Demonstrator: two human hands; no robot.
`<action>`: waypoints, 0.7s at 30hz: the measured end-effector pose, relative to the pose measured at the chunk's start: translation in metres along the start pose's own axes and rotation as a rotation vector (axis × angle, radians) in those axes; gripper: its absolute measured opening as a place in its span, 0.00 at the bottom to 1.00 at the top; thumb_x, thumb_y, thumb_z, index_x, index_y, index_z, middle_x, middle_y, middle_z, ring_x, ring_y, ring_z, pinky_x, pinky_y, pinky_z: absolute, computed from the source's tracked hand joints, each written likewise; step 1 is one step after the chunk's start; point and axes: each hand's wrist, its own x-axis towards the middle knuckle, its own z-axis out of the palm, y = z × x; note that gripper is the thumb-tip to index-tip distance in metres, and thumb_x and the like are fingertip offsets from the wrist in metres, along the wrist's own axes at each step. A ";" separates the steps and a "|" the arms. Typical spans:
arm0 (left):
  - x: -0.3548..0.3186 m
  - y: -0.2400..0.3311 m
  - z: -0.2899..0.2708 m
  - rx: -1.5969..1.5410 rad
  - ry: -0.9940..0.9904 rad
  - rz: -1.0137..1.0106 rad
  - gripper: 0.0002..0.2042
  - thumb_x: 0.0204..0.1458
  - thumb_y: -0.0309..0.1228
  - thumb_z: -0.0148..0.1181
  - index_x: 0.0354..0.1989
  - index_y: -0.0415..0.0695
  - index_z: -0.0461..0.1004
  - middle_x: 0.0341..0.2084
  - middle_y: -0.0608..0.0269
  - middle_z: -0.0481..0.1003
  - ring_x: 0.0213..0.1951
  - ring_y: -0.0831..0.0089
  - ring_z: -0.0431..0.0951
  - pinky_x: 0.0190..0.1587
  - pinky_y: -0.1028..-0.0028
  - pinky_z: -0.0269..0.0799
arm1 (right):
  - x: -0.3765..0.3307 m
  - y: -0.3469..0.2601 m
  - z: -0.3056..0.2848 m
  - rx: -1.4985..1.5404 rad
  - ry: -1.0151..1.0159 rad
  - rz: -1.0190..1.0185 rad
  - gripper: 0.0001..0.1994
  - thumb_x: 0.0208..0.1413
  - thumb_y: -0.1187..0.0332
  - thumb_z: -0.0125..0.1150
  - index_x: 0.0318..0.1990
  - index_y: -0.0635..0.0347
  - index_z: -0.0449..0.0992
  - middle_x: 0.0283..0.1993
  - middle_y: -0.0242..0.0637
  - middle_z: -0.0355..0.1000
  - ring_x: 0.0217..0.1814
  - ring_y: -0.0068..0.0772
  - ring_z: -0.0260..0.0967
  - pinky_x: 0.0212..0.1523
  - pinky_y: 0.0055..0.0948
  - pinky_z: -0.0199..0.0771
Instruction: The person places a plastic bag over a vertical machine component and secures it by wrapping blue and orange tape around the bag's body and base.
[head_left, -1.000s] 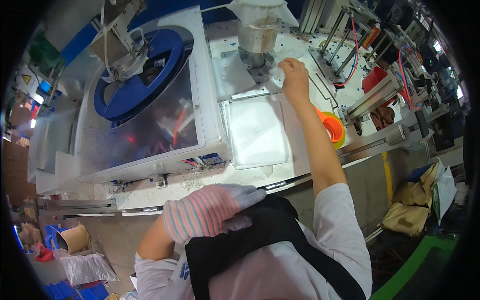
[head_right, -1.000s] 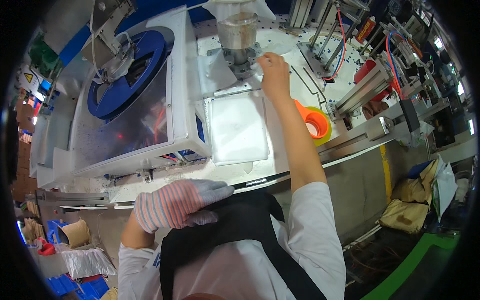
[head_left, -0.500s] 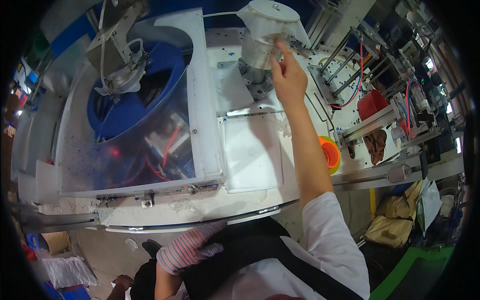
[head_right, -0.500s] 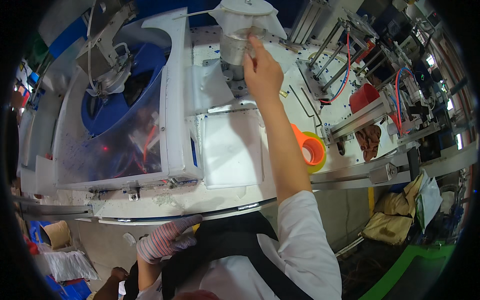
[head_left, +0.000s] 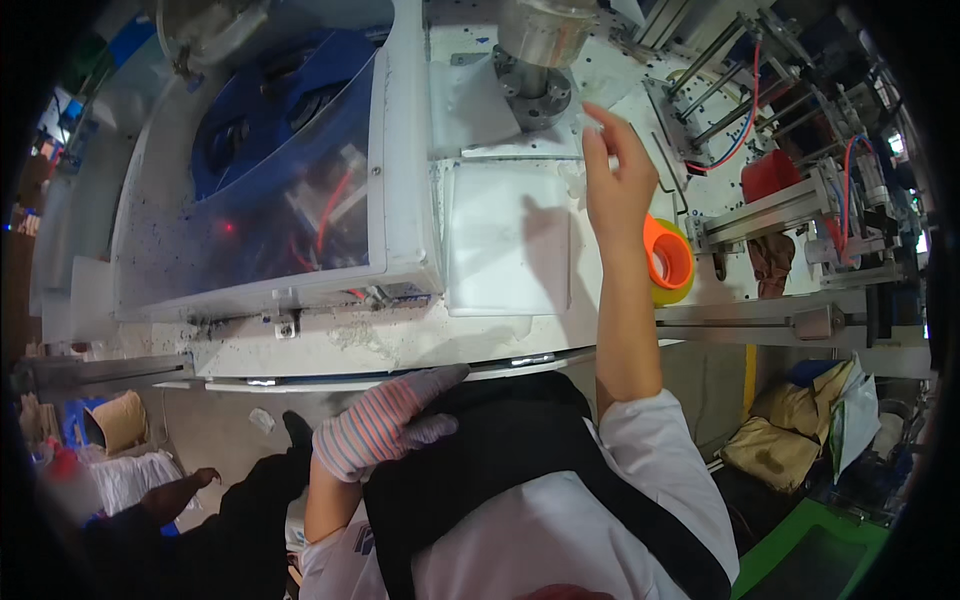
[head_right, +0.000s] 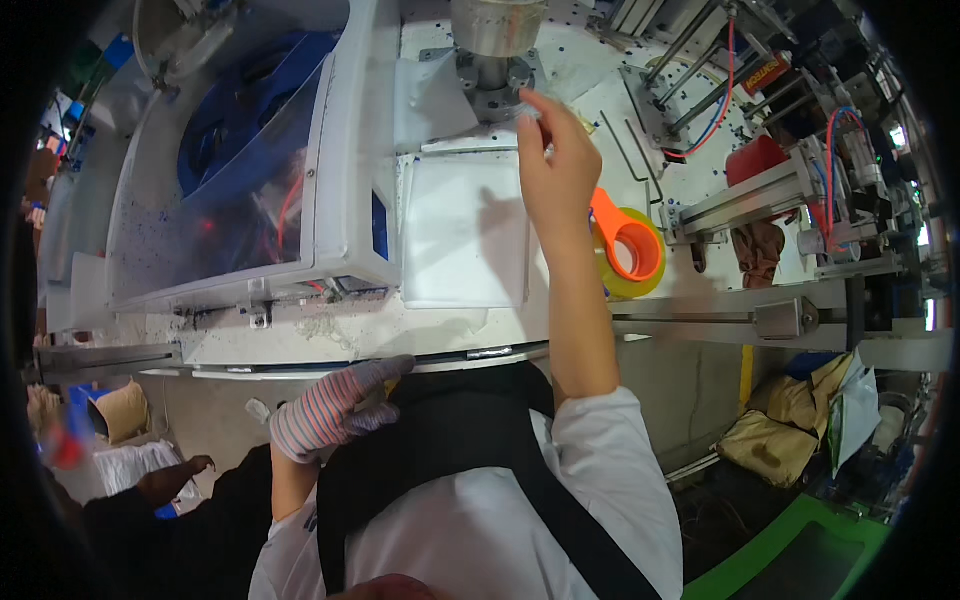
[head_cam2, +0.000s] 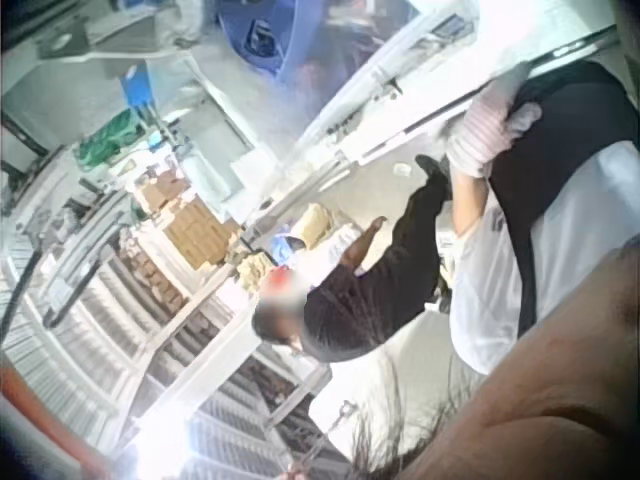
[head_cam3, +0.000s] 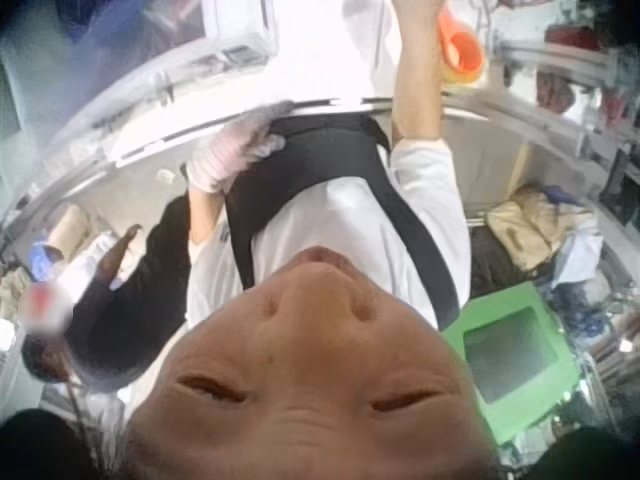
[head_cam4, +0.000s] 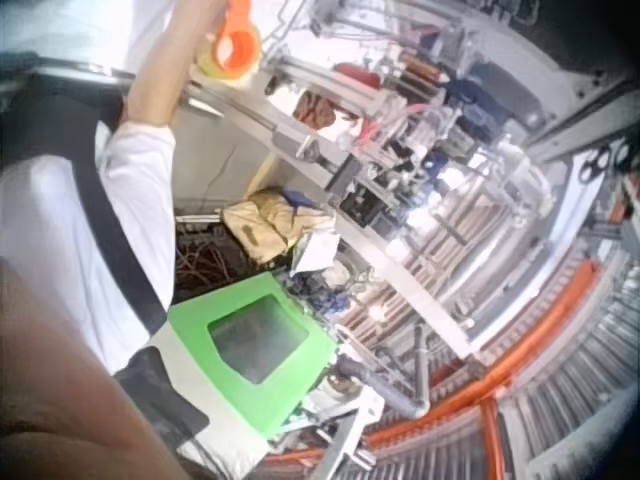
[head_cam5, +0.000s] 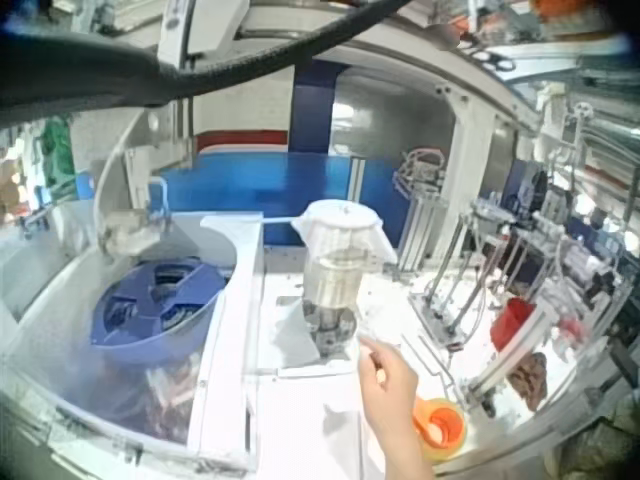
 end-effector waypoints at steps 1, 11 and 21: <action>-0.002 -0.002 0.003 0.004 -0.018 -0.010 0.28 0.51 0.36 0.59 0.60 0.39 0.61 0.47 0.44 0.71 0.52 0.50 0.70 0.56 0.65 0.63 | -0.026 0.012 -0.005 0.012 -0.062 0.028 0.12 0.50 0.71 0.58 0.43 0.59 0.76 0.27 0.36 0.69 0.28 0.31 0.67 0.34 0.28 0.68; 0.012 0.003 -0.001 -0.083 -0.122 -0.064 0.28 0.50 0.28 0.61 0.60 0.38 0.60 0.52 0.52 0.70 0.56 0.65 0.68 0.58 0.70 0.61 | -0.119 0.032 -0.030 -0.308 -0.785 -0.395 0.19 0.38 0.63 0.68 0.41 0.54 0.73 0.44 0.33 0.66 0.49 0.38 0.61 0.48 0.36 0.61; 0.013 0.002 -0.010 -0.041 -0.124 -0.100 0.28 0.50 0.34 0.58 0.59 0.36 0.61 0.51 0.44 0.70 0.54 0.55 0.69 0.58 0.67 0.62 | -0.115 0.037 -0.044 -0.240 -0.718 -0.484 0.14 0.42 0.63 0.65 0.37 0.55 0.74 0.46 0.35 0.68 0.55 0.41 0.62 0.53 0.39 0.61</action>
